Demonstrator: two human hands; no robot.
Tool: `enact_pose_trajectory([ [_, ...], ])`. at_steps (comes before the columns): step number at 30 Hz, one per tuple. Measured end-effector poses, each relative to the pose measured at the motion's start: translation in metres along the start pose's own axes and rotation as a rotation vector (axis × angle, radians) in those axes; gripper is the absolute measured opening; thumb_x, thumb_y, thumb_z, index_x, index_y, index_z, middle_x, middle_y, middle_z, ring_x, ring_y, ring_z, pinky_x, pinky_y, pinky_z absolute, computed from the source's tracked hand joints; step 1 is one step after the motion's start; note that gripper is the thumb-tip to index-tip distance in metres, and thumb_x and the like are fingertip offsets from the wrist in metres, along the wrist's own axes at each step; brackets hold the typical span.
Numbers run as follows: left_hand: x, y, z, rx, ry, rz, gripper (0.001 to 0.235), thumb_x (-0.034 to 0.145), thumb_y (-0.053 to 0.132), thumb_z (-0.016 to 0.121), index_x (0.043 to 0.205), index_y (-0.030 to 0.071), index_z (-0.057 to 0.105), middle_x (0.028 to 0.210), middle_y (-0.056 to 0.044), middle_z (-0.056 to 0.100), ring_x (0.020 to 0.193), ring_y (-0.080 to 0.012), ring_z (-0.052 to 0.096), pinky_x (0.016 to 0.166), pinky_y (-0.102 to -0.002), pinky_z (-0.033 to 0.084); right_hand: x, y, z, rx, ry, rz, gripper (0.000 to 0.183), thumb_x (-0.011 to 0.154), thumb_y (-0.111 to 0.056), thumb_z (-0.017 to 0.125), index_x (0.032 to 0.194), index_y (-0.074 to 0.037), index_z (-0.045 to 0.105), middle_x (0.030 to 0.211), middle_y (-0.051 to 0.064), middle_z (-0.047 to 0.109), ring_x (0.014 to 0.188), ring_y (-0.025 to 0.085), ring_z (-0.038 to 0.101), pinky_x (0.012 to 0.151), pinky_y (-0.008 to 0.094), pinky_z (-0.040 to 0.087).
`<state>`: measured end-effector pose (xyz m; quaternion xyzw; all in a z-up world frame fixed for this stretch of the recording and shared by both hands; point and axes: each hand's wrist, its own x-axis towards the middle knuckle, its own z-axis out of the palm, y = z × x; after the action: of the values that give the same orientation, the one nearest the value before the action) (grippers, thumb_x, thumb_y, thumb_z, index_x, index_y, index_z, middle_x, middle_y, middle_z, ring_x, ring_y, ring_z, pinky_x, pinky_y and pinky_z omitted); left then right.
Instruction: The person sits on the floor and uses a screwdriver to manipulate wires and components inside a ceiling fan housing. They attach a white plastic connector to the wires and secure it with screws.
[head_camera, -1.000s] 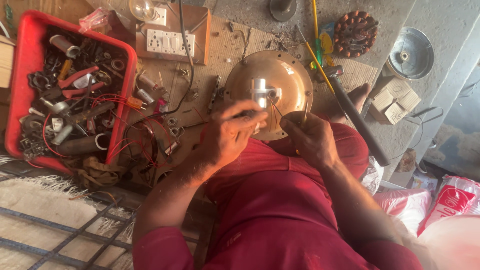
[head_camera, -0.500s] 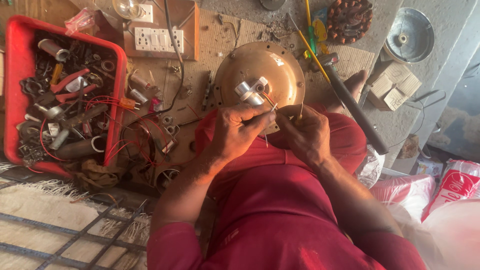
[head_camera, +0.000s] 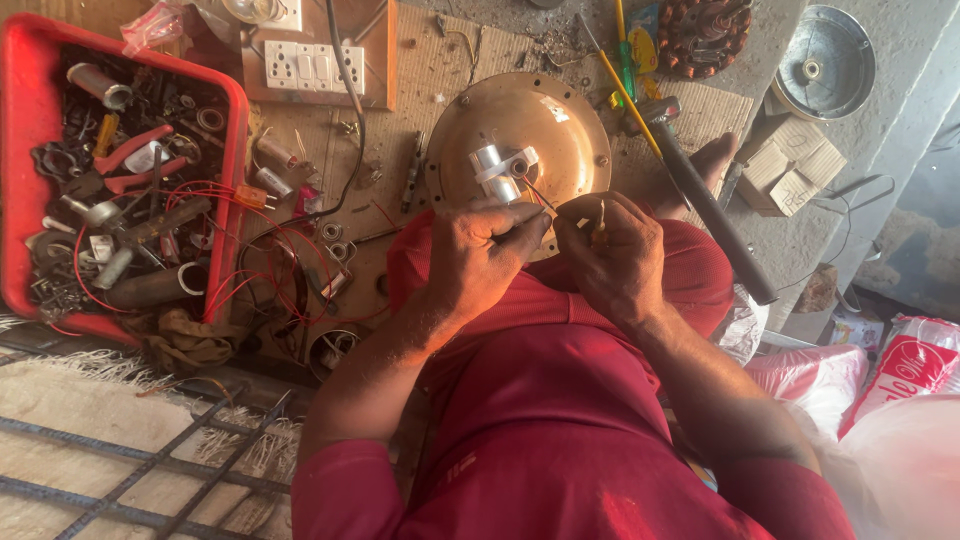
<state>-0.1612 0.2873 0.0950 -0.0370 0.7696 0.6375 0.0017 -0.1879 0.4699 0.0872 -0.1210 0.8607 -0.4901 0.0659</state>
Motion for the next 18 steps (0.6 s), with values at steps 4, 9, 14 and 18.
enact_pose_trajectory([
  [4,0.002,0.002,-0.001,-0.013,-0.010,0.040,0.012,0.094,0.004,0.072,0.103,-0.001,0.077,0.083,-0.008,0.075,0.073,-0.0086,0.070,0.061,-0.025,0.055,0.002,-0.004,-0.002,-0.019,0.017,-0.089,0.010,0.095,-0.006,0.077,0.102,-0.006,0.070,0.095,0.007,0.071,0.077,0.016,0.067,0.066,0.030,0.053],
  [9,0.005,0.007,-0.003,0.012,-0.033,0.031,0.010,0.093,0.003,0.071,0.100,0.000,0.078,0.079,-0.009,0.075,0.070,-0.0094,0.070,0.058,-0.026,0.053,0.004,-0.006,-0.008,-0.039,0.008,-0.194,0.014,0.095,0.000,0.077,0.105,-0.007,0.072,0.102,0.007,0.069,0.085,0.019,0.071,0.071,0.031,0.058],
  [14,0.009,0.011,-0.006,0.054,-0.032,0.083,0.010,0.091,0.006,0.073,0.098,0.000,0.077,0.079,-0.011,0.074,0.069,-0.0134,0.073,0.058,-0.028,0.054,0.010,-0.006,-0.015,-0.046,-0.028,-0.343,0.029,0.086,0.012,0.071,0.109,-0.006,0.071,0.114,0.010,0.065,0.096,0.023,0.072,0.080,0.033,0.061],
  [18,0.013,0.013,-0.009,0.119,-0.064,0.110,0.008,0.090,0.008,0.073,0.092,0.001,0.077,0.072,-0.013,0.071,0.063,-0.0192,0.071,0.056,-0.032,0.051,0.016,-0.005,-0.018,-0.009,-0.105,-0.380,0.037,0.081,0.019,0.063,0.110,-0.004,0.068,0.120,0.012,0.068,0.098,0.022,0.075,0.078,0.031,0.065],
])
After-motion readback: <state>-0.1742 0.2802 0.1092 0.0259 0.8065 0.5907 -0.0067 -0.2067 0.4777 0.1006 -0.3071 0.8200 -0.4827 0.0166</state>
